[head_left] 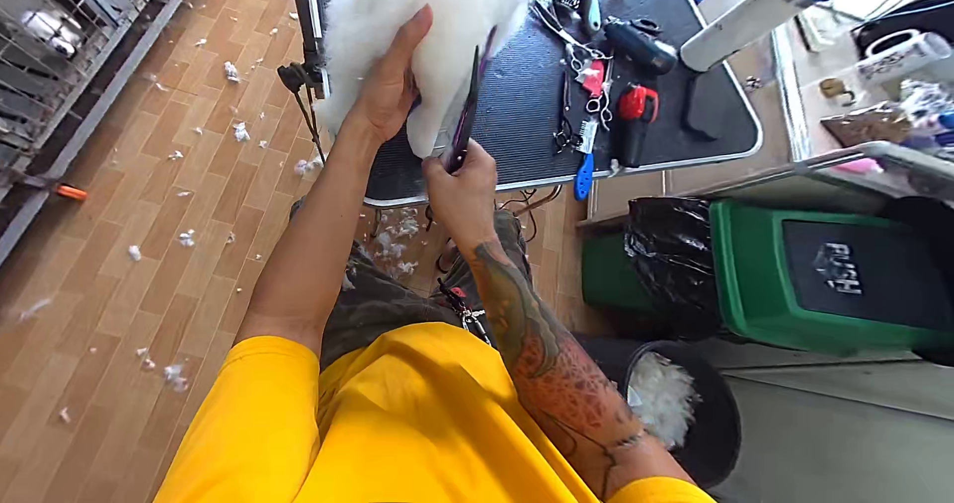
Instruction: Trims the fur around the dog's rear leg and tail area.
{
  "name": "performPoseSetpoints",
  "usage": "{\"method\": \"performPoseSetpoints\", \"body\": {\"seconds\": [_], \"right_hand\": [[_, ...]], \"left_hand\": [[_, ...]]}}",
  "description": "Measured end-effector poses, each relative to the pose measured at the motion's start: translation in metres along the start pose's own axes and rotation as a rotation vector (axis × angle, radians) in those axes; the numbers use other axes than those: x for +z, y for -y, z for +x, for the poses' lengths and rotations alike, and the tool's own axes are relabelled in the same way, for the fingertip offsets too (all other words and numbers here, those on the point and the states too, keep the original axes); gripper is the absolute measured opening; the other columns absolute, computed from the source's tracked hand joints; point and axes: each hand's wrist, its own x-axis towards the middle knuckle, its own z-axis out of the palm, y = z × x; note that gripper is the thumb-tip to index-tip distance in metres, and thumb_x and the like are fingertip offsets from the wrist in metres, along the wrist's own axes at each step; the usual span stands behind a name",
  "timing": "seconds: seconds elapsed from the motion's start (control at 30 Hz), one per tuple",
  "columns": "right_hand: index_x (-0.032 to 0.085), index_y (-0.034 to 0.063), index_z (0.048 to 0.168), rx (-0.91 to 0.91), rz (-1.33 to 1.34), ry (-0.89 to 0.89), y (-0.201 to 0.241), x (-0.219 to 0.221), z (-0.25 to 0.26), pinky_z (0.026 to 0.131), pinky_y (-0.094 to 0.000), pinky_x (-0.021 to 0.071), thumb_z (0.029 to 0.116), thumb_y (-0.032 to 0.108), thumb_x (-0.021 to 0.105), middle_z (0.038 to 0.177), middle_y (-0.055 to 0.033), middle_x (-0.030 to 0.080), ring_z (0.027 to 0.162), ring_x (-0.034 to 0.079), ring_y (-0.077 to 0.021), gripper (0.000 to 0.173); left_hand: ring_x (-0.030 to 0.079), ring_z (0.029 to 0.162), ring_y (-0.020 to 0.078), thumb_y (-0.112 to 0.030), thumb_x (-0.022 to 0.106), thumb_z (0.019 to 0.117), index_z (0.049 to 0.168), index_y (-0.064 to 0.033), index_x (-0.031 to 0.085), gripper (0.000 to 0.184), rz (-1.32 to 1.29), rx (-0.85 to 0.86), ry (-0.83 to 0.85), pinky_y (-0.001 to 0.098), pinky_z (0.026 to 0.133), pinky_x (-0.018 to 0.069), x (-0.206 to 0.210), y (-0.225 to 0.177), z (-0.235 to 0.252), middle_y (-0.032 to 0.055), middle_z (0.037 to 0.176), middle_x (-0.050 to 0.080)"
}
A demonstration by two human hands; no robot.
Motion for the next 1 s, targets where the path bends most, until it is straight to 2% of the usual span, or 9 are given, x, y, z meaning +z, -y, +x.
{"method": "performPoseSetpoints", "body": {"seconds": [0.1, 0.3, 0.4, 0.5, 0.6, 0.7, 0.83, 0.93, 1.0], "right_hand": [[0.065, 0.0165, 0.110, 0.213, 0.094, 0.058, -0.019, -0.008, -0.002, 0.036, -0.0378, 0.0413, 0.0951, 0.032, 0.065, 0.064, -0.0087, 0.056, 0.040, 0.047, -0.0200, 0.022], [0.063, 0.0132, 0.109, -0.012, 0.141, -0.020, -0.004, -0.001, -0.010, 0.038, -0.0370, 0.0459, 0.0973, 0.026, 0.064, 0.067, -0.0065, 0.058, 0.043, 0.052, -0.0190, 0.017], [0.063, 0.0063, 0.101, 0.117, 0.225, 0.049, -0.013, 0.013, 0.009, 0.035, -0.0368, 0.0464, 0.0914, 0.015, 0.069, 0.065, -0.0071, 0.058, 0.040, 0.051, -0.0181, 0.014], [0.062, 0.0112, 0.107, 0.238, 0.121, 0.051, -0.033, -0.001, -0.008, 0.036, -0.0386, 0.0446, 0.0965, 0.027, 0.065, 0.065, -0.0087, 0.058, 0.040, 0.049, -0.0203, 0.019], [0.059, 0.0070, 0.111, 0.133, -0.005, -0.013, -0.028, -0.002, -0.031, 0.042, -0.0439, 0.0498, 0.0982, 0.022, 0.063, 0.069, -0.0100, 0.059, 0.046, 0.056, -0.0233, 0.020], [0.055, 0.0095, 0.116, 0.018, -0.069, 0.023, -0.014, 0.018, -0.043, 0.041, -0.0420, 0.0455, 0.0984, 0.023, 0.061, 0.068, -0.0087, 0.057, 0.048, 0.054, -0.0226, 0.023], [0.054, 0.0089, 0.114, 0.117, -0.060, 0.066, -0.015, 0.039, -0.028, 0.044, -0.0435, 0.0485, 0.0970, 0.021, 0.060, 0.073, -0.0113, 0.060, 0.053, 0.060, -0.0258, 0.022], [0.053, 0.0127, 0.118, 0.243, 0.000, 0.065, -0.031, 0.028, -0.033, 0.039, -0.0425, 0.0446, 0.0980, 0.027, 0.061, 0.070, -0.0127, 0.058, 0.046, 0.055, -0.0265, 0.026], [0.053, 0.0126, 0.116, 0.158, -0.010, -0.034, -0.030, 0.025, -0.042, 0.040, -0.0408, 0.0424, 0.0986, 0.024, 0.061, 0.069, -0.0097, 0.054, 0.047, 0.052, -0.0237, 0.022]], "left_hand": [[0.061, 0.123, 0.0242, -0.052, 0.046, 0.1046, 0.145, -0.0065, 0.046, 0.061, -0.019, 0.023, 0.015, 0.0445, 0.106, 0.0512, -0.001, 0.001, 0.001, 0.0123, 0.133, 0.063], [0.061, 0.122, 0.0237, -0.047, 0.044, 0.1067, 0.145, -0.0053, 0.046, 0.057, 0.010, 0.007, 0.043, 0.0428, 0.105, 0.0515, -0.007, -0.002, 0.000, 0.0124, 0.132, 0.063], [0.061, 0.123, 0.0240, -0.047, 0.045, 0.1066, 0.145, -0.0059, 0.046, 0.056, 0.019, -0.001, 0.051, 0.0436, 0.106, 0.0517, -0.008, -0.003, 0.002, 0.0122, 0.132, 0.063], [0.062, 0.121, 0.0224, -0.047, 0.045, 0.1066, 0.144, -0.0055, 0.048, 0.056, 0.037, -0.008, 0.074, 0.0415, 0.105, 0.0519, -0.007, -0.005, 0.000, 0.0114, 0.130, 0.064], [0.062, 0.120, 0.0204, -0.045, 0.045, 0.1071, 0.143, -0.0046, 0.049, 0.054, 0.051, -0.022, 0.077, 0.0391, 0.105, 0.0514, -0.009, -0.006, -0.001, 0.0104, 0.129, 0.064], [0.061, 0.122, 0.0215, -0.044, 0.046, 0.1068, 0.144, -0.0042, 0.046, 0.054, 0.042, -0.045, 0.071, 0.0397, 0.107, 0.0503, -0.008, -0.003, 0.001, 0.0116, 0.131, 0.063], [0.059, 0.125, 0.0231, -0.040, 0.043, 0.1077, 0.145, -0.0025, 0.043, 0.053, 0.015, -0.037, 0.079, 0.0403, 0.109, 0.0485, -0.009, -0.003, 0.001, 0.0142, 0.134, 0.060], [0.058, 0.126, 0.0231, -0.041, 0.043, 0.1073, 0.146, -0.0029, 0.042, 0.054, 0.015, -0.018, 0.105, 0.0407, 0.110, 0.0474, -0.011, -0.003, 0.000, 0.0143, 0.136, 0.059], [0.058, 0.125, 0.0229, -0.042, 0.046, 0.1061, 0.143, -0.0029, 0.043, 0.054, 0.005, -0.004, 0.109, 0.0408, 0.110, 0.0475, -0.014, -0.002, -0.001, 0.0137, 0.134, 0.060]]}}
